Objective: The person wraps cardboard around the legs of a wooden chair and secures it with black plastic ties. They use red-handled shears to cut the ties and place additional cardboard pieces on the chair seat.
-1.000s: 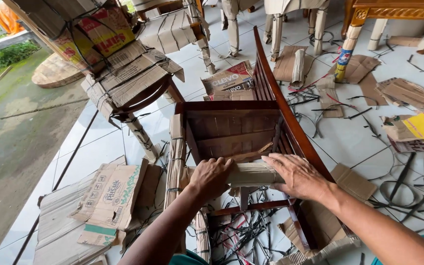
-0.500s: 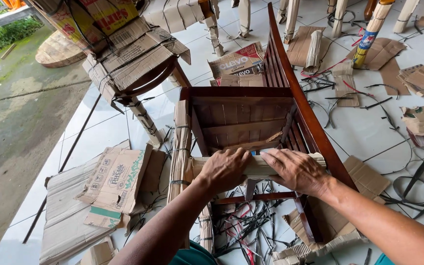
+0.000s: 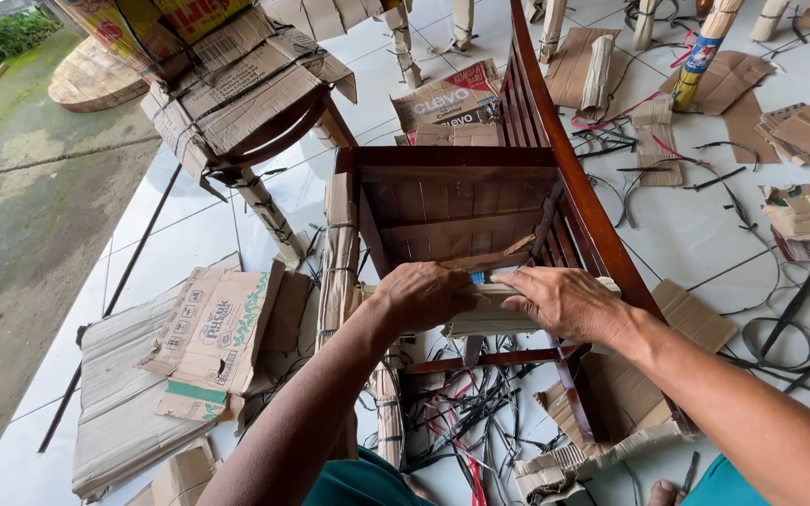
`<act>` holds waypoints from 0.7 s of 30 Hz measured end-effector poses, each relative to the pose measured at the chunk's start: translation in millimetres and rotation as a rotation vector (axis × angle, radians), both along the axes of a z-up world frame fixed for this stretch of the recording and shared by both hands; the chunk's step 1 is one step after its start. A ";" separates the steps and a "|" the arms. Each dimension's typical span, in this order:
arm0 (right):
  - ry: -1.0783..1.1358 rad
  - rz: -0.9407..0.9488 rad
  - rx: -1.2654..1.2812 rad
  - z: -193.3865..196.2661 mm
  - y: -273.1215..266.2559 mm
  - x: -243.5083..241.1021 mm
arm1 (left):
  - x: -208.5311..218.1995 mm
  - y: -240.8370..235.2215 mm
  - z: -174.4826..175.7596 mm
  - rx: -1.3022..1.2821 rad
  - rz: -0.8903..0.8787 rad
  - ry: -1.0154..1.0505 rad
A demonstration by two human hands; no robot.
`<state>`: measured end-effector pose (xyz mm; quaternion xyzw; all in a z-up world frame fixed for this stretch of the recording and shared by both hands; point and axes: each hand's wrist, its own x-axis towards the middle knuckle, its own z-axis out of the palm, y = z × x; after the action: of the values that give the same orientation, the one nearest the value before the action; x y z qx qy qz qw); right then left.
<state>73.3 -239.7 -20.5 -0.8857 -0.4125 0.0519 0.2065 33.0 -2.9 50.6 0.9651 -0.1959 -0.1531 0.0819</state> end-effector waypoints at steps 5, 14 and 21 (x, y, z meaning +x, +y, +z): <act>-0.368 0.052 -0.048 -15.2 2.0 -3.7 | 10.5 4.2 -15.7 -0.021 0.042 -0.017; -0.163 0.089 -0.042 -45.5 6.7 25.4 | 8.1 6.2 -19.4 0.069 -0.126 -0.217; -0.296 0.070 -0.100 -65.1 9.8 30.9 | 3.2 17.1 -31.1 0.044 -0.127 -0.214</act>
<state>104.2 -229.8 -85.6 -0.8778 -0.4661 -0.0515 0.0974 36.2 14.2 19.6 0.9632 -0.2607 -0.0584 0.0296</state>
